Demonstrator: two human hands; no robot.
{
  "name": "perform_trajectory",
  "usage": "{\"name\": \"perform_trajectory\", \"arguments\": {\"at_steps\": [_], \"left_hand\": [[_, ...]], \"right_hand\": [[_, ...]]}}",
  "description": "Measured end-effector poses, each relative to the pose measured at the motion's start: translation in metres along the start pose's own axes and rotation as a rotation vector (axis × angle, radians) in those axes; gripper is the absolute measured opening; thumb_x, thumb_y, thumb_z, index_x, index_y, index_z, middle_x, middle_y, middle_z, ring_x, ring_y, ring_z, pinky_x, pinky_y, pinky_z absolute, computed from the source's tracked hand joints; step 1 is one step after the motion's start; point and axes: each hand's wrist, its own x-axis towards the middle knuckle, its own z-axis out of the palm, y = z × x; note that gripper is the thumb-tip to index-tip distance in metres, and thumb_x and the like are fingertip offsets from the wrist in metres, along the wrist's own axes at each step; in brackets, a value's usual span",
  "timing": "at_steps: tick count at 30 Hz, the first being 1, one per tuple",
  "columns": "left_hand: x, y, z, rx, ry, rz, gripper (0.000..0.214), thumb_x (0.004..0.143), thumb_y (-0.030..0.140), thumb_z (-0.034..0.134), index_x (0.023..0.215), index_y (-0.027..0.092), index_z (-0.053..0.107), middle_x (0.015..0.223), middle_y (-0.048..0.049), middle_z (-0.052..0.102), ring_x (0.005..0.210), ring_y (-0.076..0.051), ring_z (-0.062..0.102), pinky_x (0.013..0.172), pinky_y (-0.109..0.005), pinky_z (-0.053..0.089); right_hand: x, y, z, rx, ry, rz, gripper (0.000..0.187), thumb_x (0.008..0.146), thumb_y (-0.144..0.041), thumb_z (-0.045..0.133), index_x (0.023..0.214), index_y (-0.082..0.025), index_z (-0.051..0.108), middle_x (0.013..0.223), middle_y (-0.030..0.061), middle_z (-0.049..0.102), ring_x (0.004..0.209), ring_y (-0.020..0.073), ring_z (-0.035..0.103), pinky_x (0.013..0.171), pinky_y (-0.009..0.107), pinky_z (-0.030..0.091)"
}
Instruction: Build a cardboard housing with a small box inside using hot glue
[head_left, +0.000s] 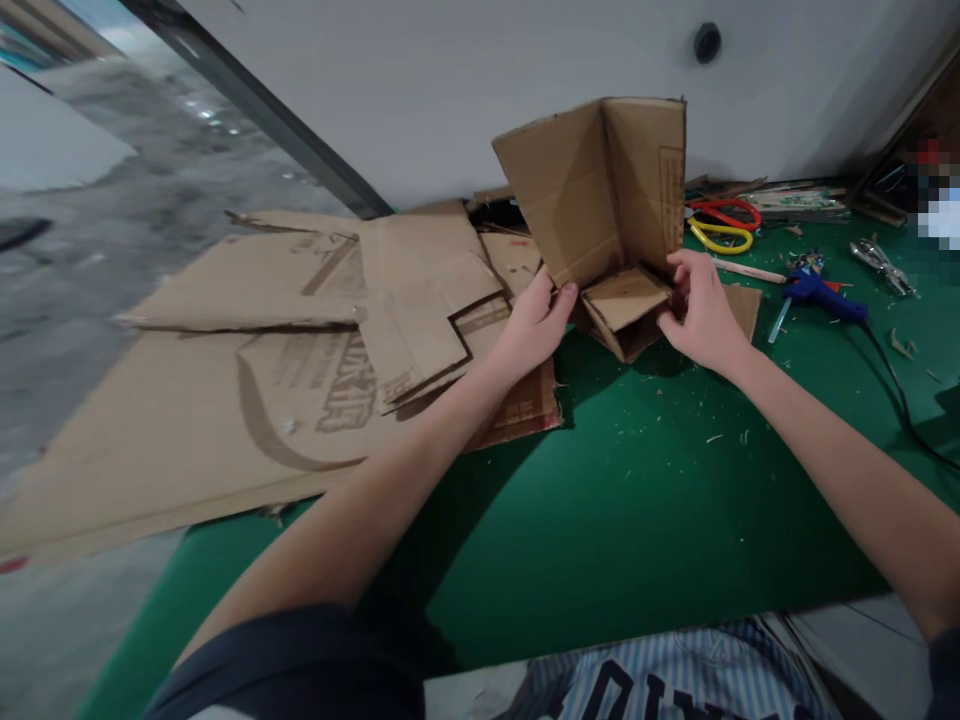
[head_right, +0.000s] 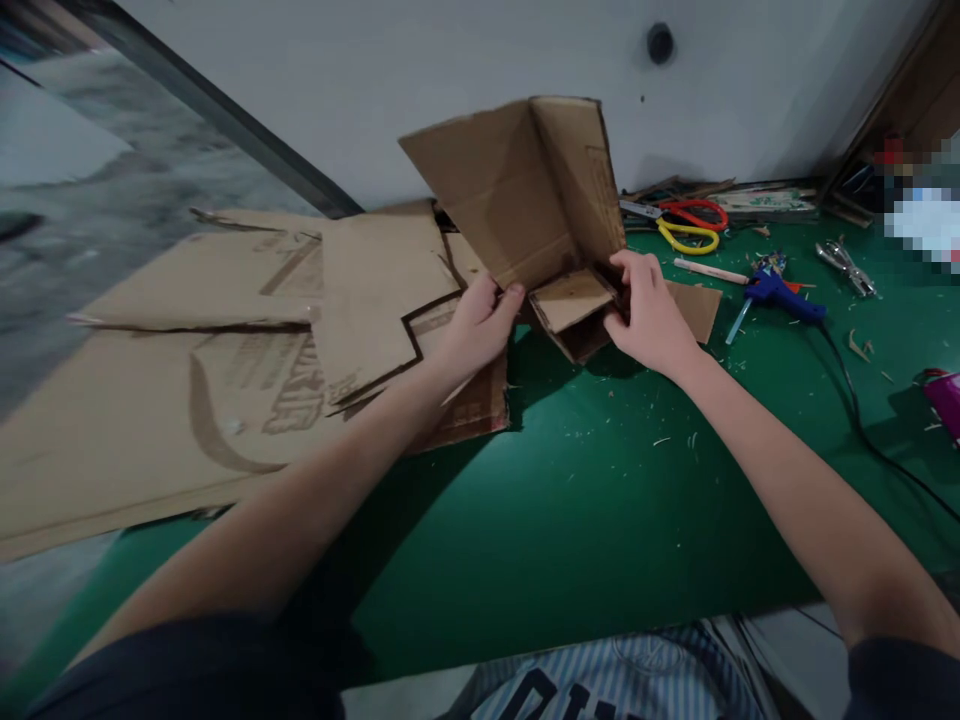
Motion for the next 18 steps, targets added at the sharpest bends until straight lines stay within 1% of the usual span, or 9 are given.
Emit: {"name": "perform_trajectory", "arguments": {"at_steps": [2,5,9,10,12,14,15,16,18], "left_hand": [[0.005,-0.007,-0.003,0.011,-0.007,0.008,0.061,0.103,0.064,0.037,0.139,0.018,0.055,0.145,-0.0164,0.064,0.142,-0.028,0.057,0.126,-0.050,0.041],[0.010,-0.013,-0.007,0.001,-0.028,0.007,0.057,0.102,0.061,0.041,0.139,0.022,0.057,0.145,-0.0145,0.065,0.141,-0.029,0.057,0.126,-0.053,0.041],[0.010,-0.014,-0.007,-0.049,-0.041,-0.026,0.057,0.101,0.059,0.043,0.141,0.021,0.058,0.141,-0.0141,0.068,0.136,-0.030,0.061,0.117,-0.056,0.050],[0.009,-0.014,-0.006,-0.057,-0.040,-0.039,0.058,0.101,0.060,0.042,0.143,0.021,0.056,0.141,-0.0142,0.068,0.136,-0.031,0.061,0.115,-0.056,0.052],[0.007,-0.013,-0.005,-0.088,-0.042,-0.056,0.063,0.101,0.065,0.040,0.147,0.024,0.052,0.147,-0.0146,0.064,0.139,-0.031,0.059,0.113,-0.055,0.055],[0.003,-0.009,-0.005,-0.132,-0.042,-0.029,0.073,0.099,0.074,0.039,0.156,0.029,0.039,0.159,-0.0144,0.053,0.146,-0.032,0.053,0.112,-0.052,0.056],[0.001,-0.006,-0.004,-0.149,-0.032,-0.001,0.081,0.096,0.078,0.042,0.161,0.033,0.029,0.166,-0.0141,0.044,0.149,-0.032,0.050,0.111,-0.051,0.056],[-0.001,-0.003,-0.003,-0.151,-0.019,0.030,0.090,0.092,0.082,0.046,0.164,0.036,0.017,0.172,-0.0139,0.034,0.153,-0.033,0.047,0.110,-0.050,0.056],[-0.006,0.004,0.000,-0.078,-0.051,0.077,0.113,0.087,0.085,0.056,0.165,0.039,-0.012,0.179,-0.0158,0.012,0.159,-0.037,0.037,0.111,-0.053,0.055]], "right_hand": [[-0.001,0.003,0.004,0.074,0.009,0.005,0.059,0.089,-0.023,0.051,0.146,-0.018,0.034,0.131,0.0172,0.054,0.097,0.0247,0.067,0.086,0.046,0.060],[0.001,0.001,0.008,0.064,0.058,0.083,0.058,0.092,-0.028,0.050,0.146,-0.019,0.032,0.114,0.0126,0.062,0.093,0.0259,0.068,0.083,0.047,0.058],[0.006,-0.010,0.008,-0.044,0.087,0.261,0.048,0.094,-0.031,0.049,0.139,-0.022,0.038,0.091,0.0054,0.068,0.086,0.0281,0.069,0.077,0.045,0.055],[0.006,-0.012,0.008,-0.058,0.086,0.289,0.046,0.094,-0.032,0.050,0.137,-0.022,0.039,0.089,0.0048,0.068,0.084,0.0280,0.069,0.076,0.043,0.054],[0.006,-0.013,0.010,-0.075,0.076,0.289,0.043,0.094,-0.031,0.050,0.135,-0.022,0.041,0.088,0.0048,0.069,0.082,0.0276,0.069,0.073,0.042,0.052],[0.005,-0.012,0.012,-0.084,0.059,0.248,0.040,0.095,-0.030,0.048,0.134,-0.022,0.042,0.089,0.0055,0.069,0.081,0.0269,0.068,0.071,0.040,0.051],[0.005,-0.011,0.014,-0.090,0.045,0.226,0.038,0.096,-0.030,0.047,0.133,-0.021,0.043,0.090,0.0059,0.068,0.081,0.0265,0.068,0.071,0.040,0.050],[0.005,-0.010,0.015,-0.098,0.029,0.208,0.036,0.098,-0.030,0.046,0.132,-0.021,0.044,0.092,0.0062,0.068,0.081,0.0261,0.068,0.071,0.039,0.050],[0.006,-0.009,0.017,-0.118,-0.003,0.181,0.030,0.100,-0.030,0.046,0.128,-0.021,0.046,0.095,0.0072,0.067,0.084,0.0254,0.068,0.071,0.039,0.050]]}}
